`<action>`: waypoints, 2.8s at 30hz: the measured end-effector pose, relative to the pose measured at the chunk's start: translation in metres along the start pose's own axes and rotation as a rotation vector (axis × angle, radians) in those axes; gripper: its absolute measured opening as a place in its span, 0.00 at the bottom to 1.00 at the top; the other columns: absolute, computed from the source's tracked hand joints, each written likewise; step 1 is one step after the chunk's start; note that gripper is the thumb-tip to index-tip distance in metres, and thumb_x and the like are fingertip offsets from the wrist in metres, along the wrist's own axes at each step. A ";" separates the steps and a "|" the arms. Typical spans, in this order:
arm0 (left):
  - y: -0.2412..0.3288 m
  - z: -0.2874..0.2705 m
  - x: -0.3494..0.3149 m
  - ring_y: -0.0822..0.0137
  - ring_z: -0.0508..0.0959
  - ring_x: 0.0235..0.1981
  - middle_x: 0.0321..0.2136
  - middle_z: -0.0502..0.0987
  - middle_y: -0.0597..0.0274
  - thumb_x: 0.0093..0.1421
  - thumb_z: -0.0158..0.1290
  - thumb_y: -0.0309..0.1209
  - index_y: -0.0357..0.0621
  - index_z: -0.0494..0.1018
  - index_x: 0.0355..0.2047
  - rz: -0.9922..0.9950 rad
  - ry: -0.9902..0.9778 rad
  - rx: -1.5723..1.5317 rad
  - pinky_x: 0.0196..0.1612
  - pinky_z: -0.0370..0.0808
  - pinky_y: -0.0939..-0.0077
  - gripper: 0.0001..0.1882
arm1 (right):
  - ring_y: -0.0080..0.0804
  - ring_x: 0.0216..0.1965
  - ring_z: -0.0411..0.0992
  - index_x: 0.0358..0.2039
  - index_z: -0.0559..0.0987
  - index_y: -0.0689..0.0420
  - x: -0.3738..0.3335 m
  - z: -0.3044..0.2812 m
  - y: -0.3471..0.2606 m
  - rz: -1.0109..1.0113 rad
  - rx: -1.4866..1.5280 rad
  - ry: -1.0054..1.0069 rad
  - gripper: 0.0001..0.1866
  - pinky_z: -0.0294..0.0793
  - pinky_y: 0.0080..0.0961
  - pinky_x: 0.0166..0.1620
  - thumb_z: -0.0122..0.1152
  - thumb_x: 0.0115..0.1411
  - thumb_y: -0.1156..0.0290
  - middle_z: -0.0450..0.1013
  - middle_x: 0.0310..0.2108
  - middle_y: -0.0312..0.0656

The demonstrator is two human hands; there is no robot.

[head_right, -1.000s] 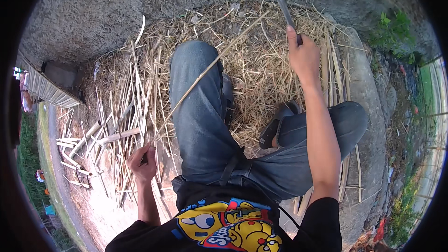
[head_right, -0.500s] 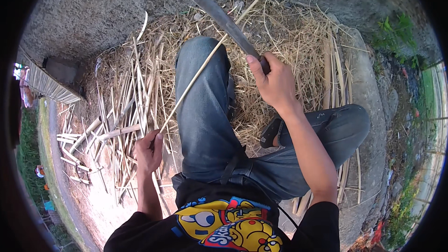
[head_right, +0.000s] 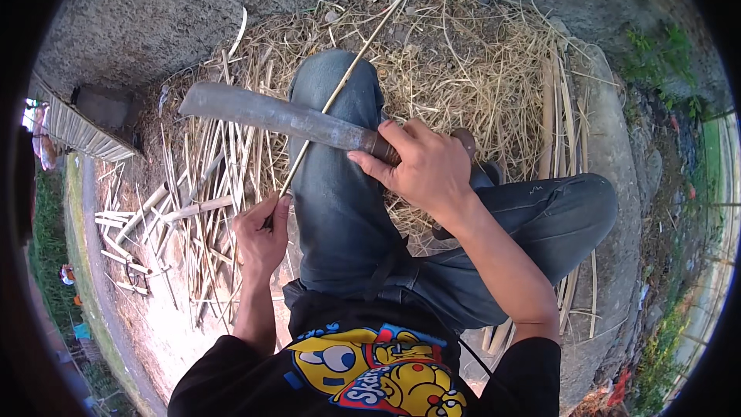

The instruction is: The person uses a machete to shave thin strips from a long wooden rod held against their lap, occasionally turning the rod and applying localized pressure with the blade.

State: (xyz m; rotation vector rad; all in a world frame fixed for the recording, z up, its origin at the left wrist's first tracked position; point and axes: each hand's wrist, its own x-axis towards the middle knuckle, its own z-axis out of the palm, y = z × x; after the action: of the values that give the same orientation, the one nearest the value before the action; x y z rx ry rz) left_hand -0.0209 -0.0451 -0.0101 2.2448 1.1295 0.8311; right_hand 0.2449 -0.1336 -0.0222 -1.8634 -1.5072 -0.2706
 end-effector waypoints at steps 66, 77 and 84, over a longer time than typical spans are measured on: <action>-0.051 -0.029 -0.021 0.63 0.71 0.13 0.16 0.70 0.60 0.56 0.66 0.20 0.41 0.85 0.43 0.250 0.026 0.268 0.18 0.64 0.67 0.13 | 0.44 0.20 0.78 0.34 0.82 0.52 0.029 -0.011 0.029 0.108 -0.044 0.081 0.27 0.75 0.38 0.22 0.67 0.60 0.38 0.75 0.19 0.40; -0.062 -0.031 -0.016 0.65 0.70 0.14 0.16 0.68 0.63 0.54 0.66 0.21 0.46 0.85 0.46 0.328 0.044 0.293 0.19 0.65 0.68 0.18 | 0.40 0.16 0.72 0.33 0.82 0.55 0.053 -0.037 0.068 0.434 0.012 0.158 0.27 0.68 0.36 0.23 0.64 0.64 0.39 0.70 0.13 0.40; -0.053 -0.032 -0.013 0.69 0.67 0.13 0.16 0.68 0.66 0.55 0.66 0.20 0.46 0.85 0.46 0.385 0.093 0.349 0.18 0.64 0.70 0.17 | 0.44 0.20 0.78 0.33 0.81 0.54 0.036 -0.021 0.038 0.134 -0.055 0.103 0.27 0.72 0.40 0.24 0.65 0.63 0.39 0.73 0.15 0.42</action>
State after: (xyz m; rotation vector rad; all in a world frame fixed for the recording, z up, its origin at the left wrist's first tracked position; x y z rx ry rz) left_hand -0.0775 -0.0220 -0.0268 2.7982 0.9532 0.9529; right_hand 0.2957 -0.1213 -0.0012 -1.9541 -1.3119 -0.3425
